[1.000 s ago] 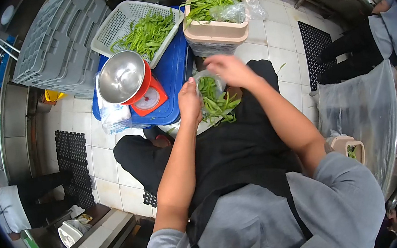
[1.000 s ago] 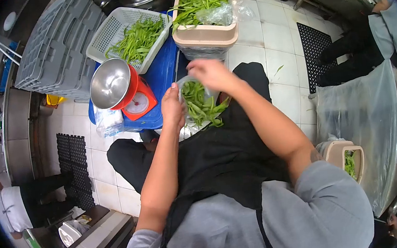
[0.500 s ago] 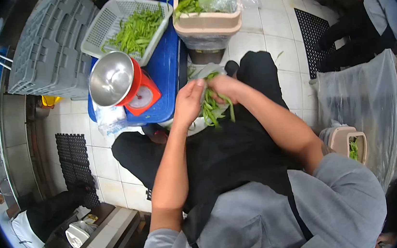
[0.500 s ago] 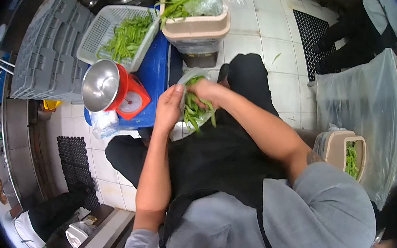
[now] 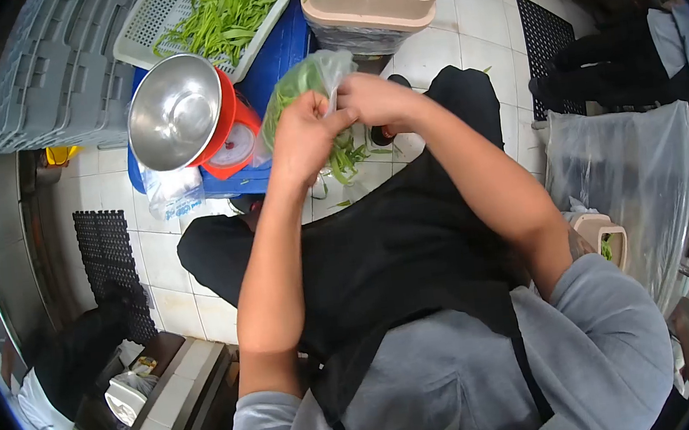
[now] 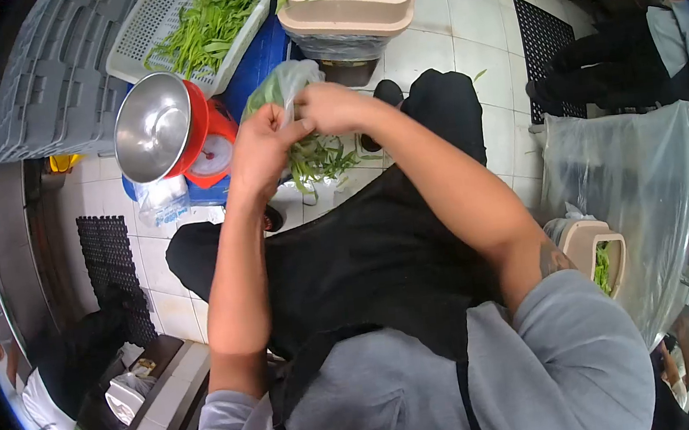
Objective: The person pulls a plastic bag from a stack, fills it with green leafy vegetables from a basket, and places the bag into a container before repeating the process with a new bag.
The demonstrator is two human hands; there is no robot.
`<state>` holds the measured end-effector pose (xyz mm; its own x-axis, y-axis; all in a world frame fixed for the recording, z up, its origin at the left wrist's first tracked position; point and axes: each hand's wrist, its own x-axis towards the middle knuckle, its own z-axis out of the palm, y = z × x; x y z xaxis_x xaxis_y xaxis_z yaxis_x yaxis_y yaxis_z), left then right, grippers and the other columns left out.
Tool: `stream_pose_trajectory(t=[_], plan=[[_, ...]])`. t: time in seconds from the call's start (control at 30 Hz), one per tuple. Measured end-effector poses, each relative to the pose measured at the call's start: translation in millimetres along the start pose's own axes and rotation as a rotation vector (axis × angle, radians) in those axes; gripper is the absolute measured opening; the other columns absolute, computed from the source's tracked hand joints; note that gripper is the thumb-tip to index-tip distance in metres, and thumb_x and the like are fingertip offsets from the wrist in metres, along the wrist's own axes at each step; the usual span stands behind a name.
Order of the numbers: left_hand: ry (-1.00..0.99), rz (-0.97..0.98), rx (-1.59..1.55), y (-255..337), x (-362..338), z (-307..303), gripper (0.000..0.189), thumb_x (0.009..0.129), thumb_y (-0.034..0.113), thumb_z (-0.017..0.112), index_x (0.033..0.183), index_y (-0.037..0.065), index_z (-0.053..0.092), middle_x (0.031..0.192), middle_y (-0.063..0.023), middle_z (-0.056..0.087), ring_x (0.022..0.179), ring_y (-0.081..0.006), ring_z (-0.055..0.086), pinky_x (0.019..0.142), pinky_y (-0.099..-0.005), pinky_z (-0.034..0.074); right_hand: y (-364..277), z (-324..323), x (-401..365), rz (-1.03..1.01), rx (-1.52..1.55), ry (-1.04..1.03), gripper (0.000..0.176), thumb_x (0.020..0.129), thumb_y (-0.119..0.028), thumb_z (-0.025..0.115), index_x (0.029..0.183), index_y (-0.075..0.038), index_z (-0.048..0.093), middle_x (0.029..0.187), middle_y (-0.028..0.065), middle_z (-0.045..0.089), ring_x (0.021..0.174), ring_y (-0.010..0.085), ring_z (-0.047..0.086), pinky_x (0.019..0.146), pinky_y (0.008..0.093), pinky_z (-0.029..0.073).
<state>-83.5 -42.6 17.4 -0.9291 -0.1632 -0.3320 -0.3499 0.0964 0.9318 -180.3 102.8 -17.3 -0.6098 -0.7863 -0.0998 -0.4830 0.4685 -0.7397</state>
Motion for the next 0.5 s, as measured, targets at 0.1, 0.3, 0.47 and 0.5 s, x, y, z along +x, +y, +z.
stream_pose_trajectory(t=[0.1,0.3,0.47,0.5], plan=[[0.150,-0.097,-0.085,-14,-20,0,0.025,0.083,0.012,0.070,0.074,0.009,0.047,0.067,0.0025,0.047,0.060,-0.0067,0.041,0.053,-0.0261,0.035,8,-48,-12,0.515,0.535,-0.094,0.024,0.088,-0.022,0.060,0.097,-0.002,0.069,0.073,0.0058,0.065,0.067,0.0183,0.063,0.061,0.0316,0.052],[-0.064,-0.428,-0.463,-44,-82,-19,0.026,0.087,0.003,0.065,0.079,0.013,0.043,0.066,0.0066,0.044,0.053,-0.0020,0.038,0.046,-0.0212,0.031,136,29,25,0.875,0.595,0.052,0.016,0.087,-0.020,0.061,0.087,-0.005,0.067,0.073,0.0044,0.063,0.061,0.0179,0.062,0.058,0.0315,0.053],[-0.177,-0.689,-0.473,-82,-94,-40,0.018,0.088,0.003,0.065,0.084,0.011,0.049,0.073,0.0071,0.046,0.064,-0.0027,0.040,0.056,-0.0212,0.034,337,245,-8,0.040,-0.592,-0.639,0.022,0.069,-0.007,0.071,0.091,-0.010,0.072,0.093,0.0138,0.068,0.073,0.0282,0.067,0.068,0.0417,0.055],[-0.175,-0.781,-0.451,-84,-97,-44,0.018,0.088,0.003,0.065,0.084,0.010,0.049,0.073,0.0070,0.047,0.064,-0.0029,0.041,0.057,-0.0208,0.034,344,268,-13,0.182,-0.511,-0.673,0.022,0.070,-0.007,0.070,0.091,-0.009,0.072,0.092,0.0138,0.068,0.073,0.0282,0.067,0.068,0.0417,0.055]])
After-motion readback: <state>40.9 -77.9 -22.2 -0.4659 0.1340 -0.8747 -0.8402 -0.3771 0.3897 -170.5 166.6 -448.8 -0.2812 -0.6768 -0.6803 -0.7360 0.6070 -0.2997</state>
